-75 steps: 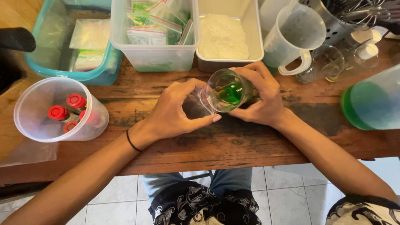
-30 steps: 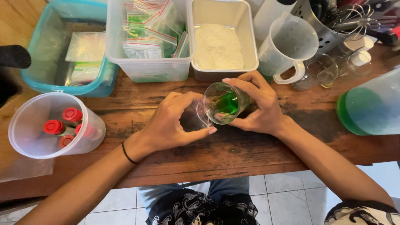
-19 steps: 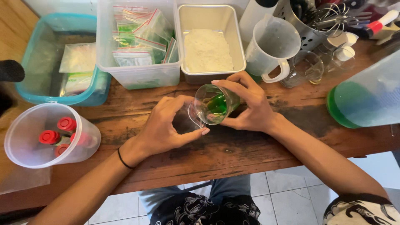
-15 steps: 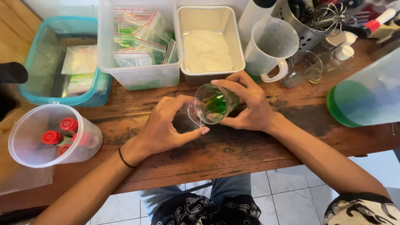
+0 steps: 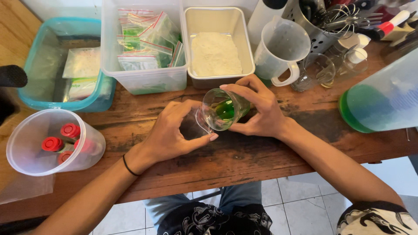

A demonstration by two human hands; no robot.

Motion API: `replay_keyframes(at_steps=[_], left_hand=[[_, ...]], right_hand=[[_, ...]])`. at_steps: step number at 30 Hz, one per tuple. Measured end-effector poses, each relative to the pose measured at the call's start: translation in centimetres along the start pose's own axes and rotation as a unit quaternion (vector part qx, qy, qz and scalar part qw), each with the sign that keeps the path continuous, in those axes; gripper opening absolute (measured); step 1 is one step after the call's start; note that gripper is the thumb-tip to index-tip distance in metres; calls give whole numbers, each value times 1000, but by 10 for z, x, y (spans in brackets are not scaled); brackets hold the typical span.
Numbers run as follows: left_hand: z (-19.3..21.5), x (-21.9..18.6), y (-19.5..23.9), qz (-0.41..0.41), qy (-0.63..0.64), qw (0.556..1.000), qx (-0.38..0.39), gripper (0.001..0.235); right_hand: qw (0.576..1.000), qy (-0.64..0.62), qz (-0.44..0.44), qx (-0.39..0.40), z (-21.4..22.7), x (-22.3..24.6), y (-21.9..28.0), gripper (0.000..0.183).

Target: The person pours a green liquid from a glass into small plastic bags, seals them, and places them into a container. The process is repeated multiple times with careful handling of the bags and liquid.

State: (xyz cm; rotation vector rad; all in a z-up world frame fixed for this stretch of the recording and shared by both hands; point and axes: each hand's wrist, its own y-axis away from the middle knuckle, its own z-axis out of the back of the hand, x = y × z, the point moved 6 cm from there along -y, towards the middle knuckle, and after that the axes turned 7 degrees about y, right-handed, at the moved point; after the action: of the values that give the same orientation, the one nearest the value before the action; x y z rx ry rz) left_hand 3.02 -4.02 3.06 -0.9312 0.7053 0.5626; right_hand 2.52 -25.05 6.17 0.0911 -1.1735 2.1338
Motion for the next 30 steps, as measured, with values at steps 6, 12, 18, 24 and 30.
replay_keyframes(at_steps=[6,12,18,24,30], left_hand=[[0,0,1,8,-2,1000,0,59],[0,-3,-1,-3,5,1000,9,56],[1,-3,0,-12,6,1000,5,57],[1,-4,-1,-13,3,1000,5,57],[0,-2,1,-8,8,1000,3,56]], right_hand=[[1000,-7,-2,1,1,-3,2,67],[1000,-8,-2,5,0,-3,2,69],[1000,5,-3,-2,2,-1,2,66],[1000,9,-3,0,2,1,1,66],[1000,6,-2,1,2,-1,2,65]])
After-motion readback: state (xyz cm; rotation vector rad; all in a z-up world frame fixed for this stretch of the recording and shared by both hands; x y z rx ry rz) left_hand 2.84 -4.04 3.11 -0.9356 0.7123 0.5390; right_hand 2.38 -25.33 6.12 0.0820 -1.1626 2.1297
